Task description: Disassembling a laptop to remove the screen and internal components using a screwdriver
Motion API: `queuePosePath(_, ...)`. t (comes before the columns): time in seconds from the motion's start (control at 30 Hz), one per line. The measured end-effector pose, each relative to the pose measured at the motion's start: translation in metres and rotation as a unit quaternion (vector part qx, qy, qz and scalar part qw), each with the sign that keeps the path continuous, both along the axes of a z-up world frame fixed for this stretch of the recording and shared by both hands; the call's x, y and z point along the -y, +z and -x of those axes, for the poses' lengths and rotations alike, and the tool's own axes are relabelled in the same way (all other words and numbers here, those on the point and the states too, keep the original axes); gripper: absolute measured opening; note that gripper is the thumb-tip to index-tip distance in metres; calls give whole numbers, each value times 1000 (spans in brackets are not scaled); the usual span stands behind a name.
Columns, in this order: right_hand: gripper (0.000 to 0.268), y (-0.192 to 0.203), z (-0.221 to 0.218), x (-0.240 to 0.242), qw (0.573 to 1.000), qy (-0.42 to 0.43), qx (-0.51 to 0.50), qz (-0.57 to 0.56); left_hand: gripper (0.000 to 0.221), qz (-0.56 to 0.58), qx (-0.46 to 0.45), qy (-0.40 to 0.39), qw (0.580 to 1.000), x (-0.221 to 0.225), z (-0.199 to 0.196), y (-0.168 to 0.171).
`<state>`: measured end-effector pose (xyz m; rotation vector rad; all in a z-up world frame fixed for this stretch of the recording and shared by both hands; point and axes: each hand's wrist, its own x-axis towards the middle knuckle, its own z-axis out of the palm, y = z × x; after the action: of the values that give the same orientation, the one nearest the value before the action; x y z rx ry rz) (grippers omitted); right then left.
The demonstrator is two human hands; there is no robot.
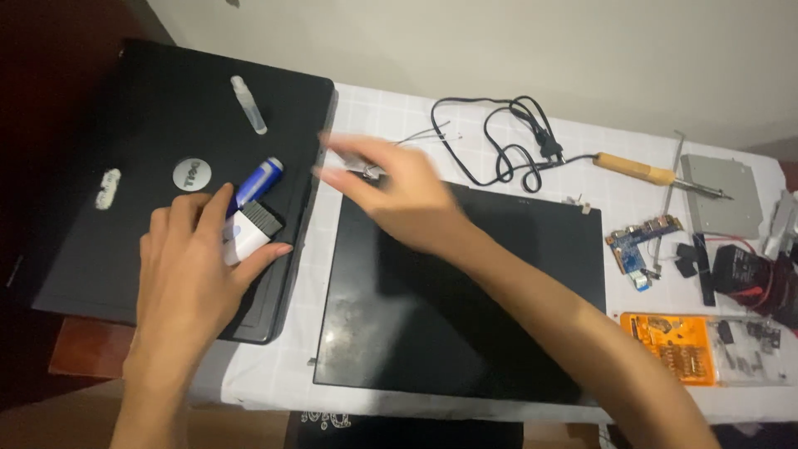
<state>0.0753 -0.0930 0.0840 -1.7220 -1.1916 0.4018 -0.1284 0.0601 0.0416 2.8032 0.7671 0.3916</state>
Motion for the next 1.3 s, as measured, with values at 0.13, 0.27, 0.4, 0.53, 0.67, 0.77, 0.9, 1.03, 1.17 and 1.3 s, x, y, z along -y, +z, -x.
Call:
queuePosePath(0.13,83,-64,-25,-106,997,-17,-69,-25,83,-42,11,-4,999,-13,-7,-10)
queuePosePath(0.27,90,-43,-7,-125,996,-22,-64,53,84,45,-27,28,998,-12,-15,6)
queuePosePath(0.4,42,-41,-1,-132,996,-68,-8,54,83,72,-52,78,993,-17,-19,2)
queuePosePath(0.53,26,-46,-5,-121,996,-82,-33,20,74,-5,-24,66,998,-19,-19,-4)
queuePosePath(0.67,12,-20,-8,-43,986,-74,-140,-55,75,-25,-41,45,998,-7,-30,16)
queuePosePath(0.77,26,0,-9,42,981,-57,-163,-87,67,79,-49,37,995,17,-55,45)
queuePosePath(0.9,25,-6,-17,150,968,-170,-168,-72,64,135,-128,-126,974,76,-110,88)
queuePosePath(1.03,27,-14,-34,241,925,-337,-165,-58,56,-11,-33,-493,869,133,-190,76)
queuePosePath(1.17,25,-20,-49,304,891,-438,-122,2,50,-39,95,-635,765,224,-280,35)
queuePosePath(1.3,20,-28,-69,350,866,-493,-80,24,32,-210,169,-656,705,295,-337,-4)
